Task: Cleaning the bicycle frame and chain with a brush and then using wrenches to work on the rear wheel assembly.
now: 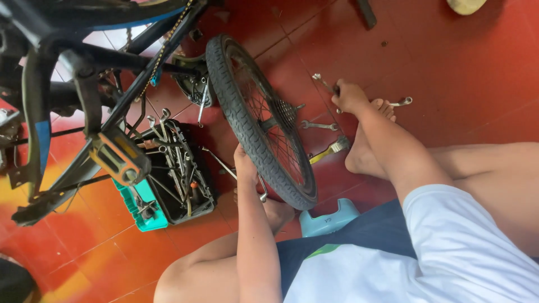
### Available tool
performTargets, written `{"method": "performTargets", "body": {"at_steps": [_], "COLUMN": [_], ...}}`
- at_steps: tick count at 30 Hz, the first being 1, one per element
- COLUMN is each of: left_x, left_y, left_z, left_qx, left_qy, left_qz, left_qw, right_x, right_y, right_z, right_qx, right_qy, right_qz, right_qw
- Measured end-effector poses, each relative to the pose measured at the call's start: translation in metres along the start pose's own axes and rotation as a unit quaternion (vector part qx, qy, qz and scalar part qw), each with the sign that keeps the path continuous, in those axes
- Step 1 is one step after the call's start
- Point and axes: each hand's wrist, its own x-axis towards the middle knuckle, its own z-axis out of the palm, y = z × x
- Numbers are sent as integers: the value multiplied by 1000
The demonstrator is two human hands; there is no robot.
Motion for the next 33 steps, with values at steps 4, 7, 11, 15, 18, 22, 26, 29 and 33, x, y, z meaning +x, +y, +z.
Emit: {"method": "performTargets", "body": {"at_steps": [4, 7, 11, 15, 18, 22, 26, 29, 33], "left_x": [5, 1, 9, -7, 1, 2, 12, 11, 11], "left_y": [3, 8, 11, 27, 18, 20, 13, 16, 16], "left_z": [8, 17, 27, 42, 44, 49, 43, 35, 27], "left_qx": [6, 47, 57, 54, 68, 74, 66, 49, 16], "left_qy": [-17, 1, 16, 7, 9, 2, 15, 12, 13], "left_qz": [8, 34, 81, 85, 80, 79, 65, 56, 74], "left_qw": [1000, 998, 995, 995, 994, 994, 996, 997, 997], "right_x": [-32, -69, -139, -186, -221, -204, -206, -193, -198], "right_y": [-49, -95, -136, -146, -168, -156, -154, -140, -155], "right_z": [-69, -132, -183, -183, -188, -163, -145, -110, -99], "right_qx": [-64, -214, -208, -176, -123, -94, -47, -71, -123], "right_qy": [-50, -155, -190, -117, -124, -137, -107, -61, -11], "right_qz": [-45, -48, -56, -68, -70, -51, -113, -143, -179], "right_qw": [996, 963, 958, 975, 982, 985, 987, 985, 976]}}
